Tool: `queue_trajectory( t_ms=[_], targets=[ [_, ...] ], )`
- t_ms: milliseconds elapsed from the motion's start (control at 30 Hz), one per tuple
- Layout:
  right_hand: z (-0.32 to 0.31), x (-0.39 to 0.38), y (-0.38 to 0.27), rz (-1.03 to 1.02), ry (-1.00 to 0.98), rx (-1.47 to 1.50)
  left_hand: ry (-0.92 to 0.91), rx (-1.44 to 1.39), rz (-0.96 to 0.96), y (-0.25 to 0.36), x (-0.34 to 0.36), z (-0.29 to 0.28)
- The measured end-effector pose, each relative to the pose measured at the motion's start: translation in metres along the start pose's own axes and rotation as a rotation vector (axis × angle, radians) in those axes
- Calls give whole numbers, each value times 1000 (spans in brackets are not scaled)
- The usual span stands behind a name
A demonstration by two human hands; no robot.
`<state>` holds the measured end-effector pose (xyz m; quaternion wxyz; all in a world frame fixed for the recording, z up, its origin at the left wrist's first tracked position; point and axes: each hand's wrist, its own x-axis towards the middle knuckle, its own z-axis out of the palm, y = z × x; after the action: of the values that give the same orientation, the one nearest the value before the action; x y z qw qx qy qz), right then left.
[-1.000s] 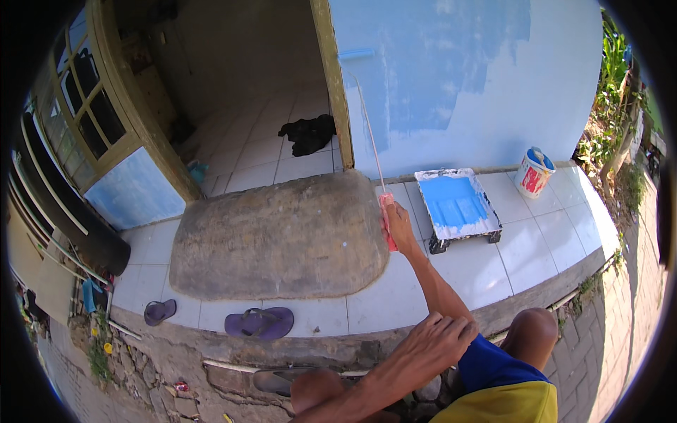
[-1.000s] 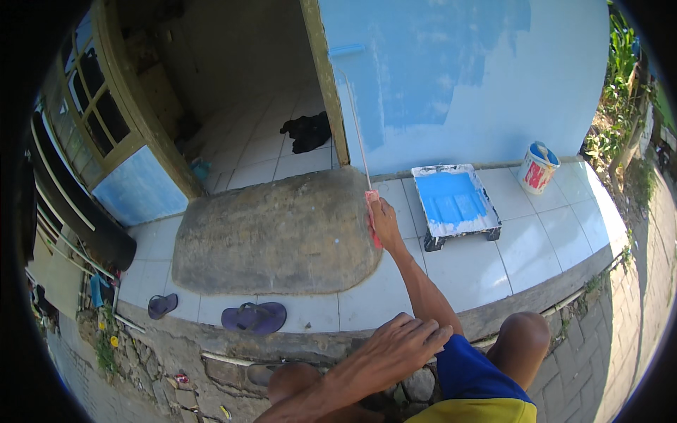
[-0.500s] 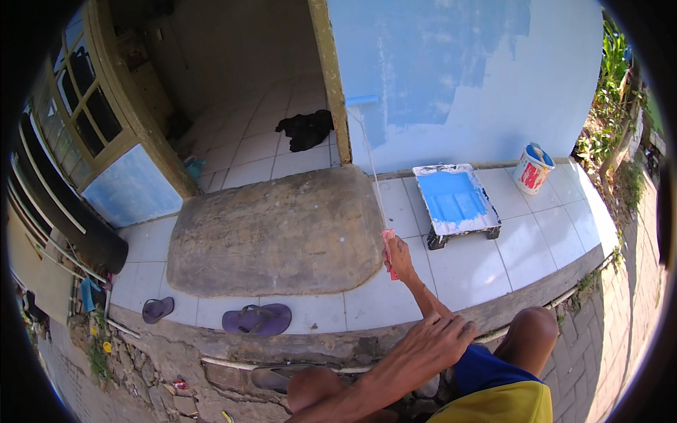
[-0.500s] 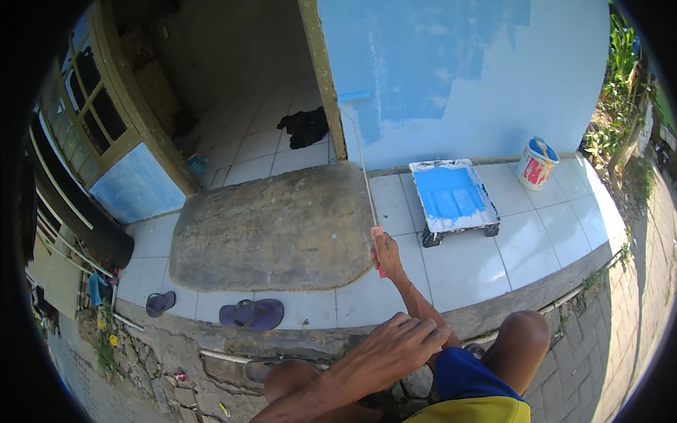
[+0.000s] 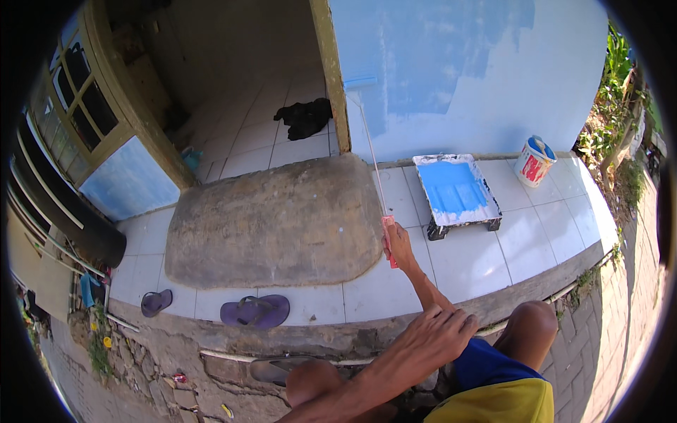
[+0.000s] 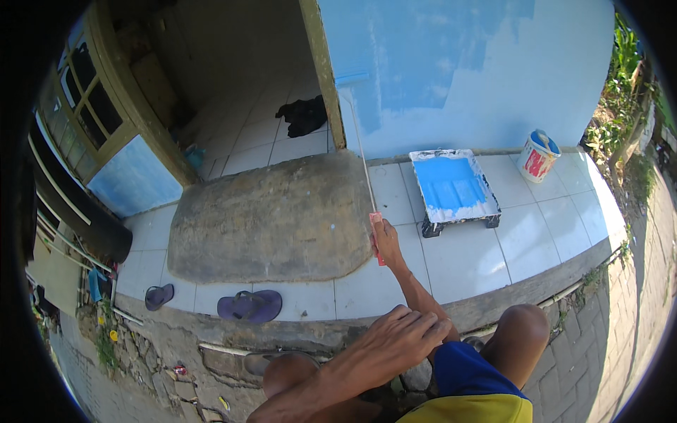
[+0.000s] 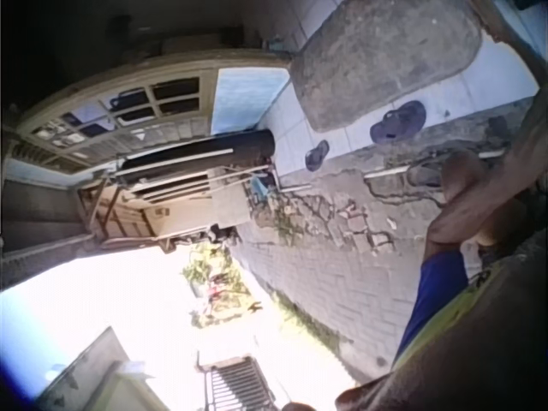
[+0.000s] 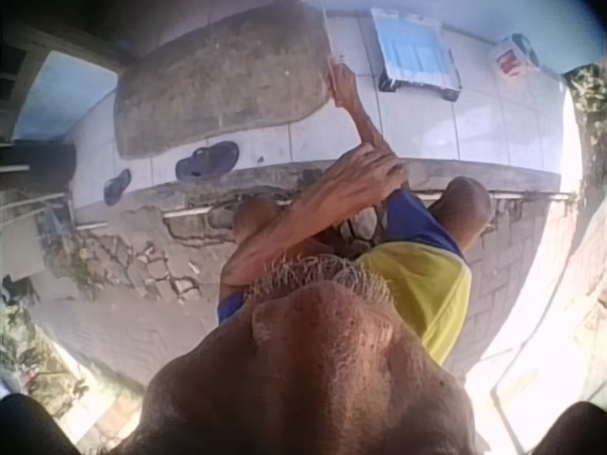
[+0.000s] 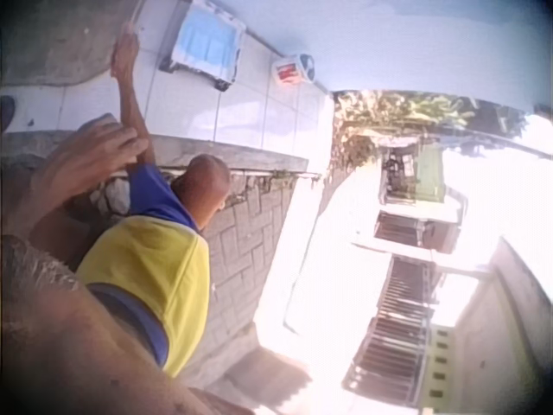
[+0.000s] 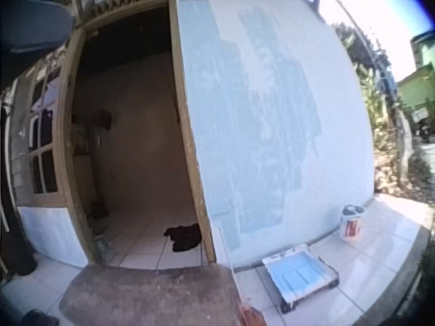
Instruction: The person is painting a wall using a roller, dipping it into a tray of blue paint and applying it to the surface.
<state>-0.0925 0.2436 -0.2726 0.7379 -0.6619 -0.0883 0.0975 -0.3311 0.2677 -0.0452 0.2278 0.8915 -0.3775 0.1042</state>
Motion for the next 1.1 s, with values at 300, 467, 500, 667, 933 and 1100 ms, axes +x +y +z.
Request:
queue_trajectory(
  t_ms=[300,467,500,667,933,1100],
  targets=[
    [-7,-31,39,151,23,-3,-12,-36,-23,0,0,3],
    [-11,-31,49,150,31,25,-11,-34,-24,-1,0,5],
    [-10,-29,48,125,22,29,-17,-33,-29,0,-1,6],
    [-7,-7,35,33,-4,15,-20,-25,-22,0,-2,5],
    [-14,-1,26,66,3,-20,-10,-39,-28,0,-1,7],
    [-26,-17,40,126,-2,-34,-32,-21,-19,0,1,4]
  ],
)
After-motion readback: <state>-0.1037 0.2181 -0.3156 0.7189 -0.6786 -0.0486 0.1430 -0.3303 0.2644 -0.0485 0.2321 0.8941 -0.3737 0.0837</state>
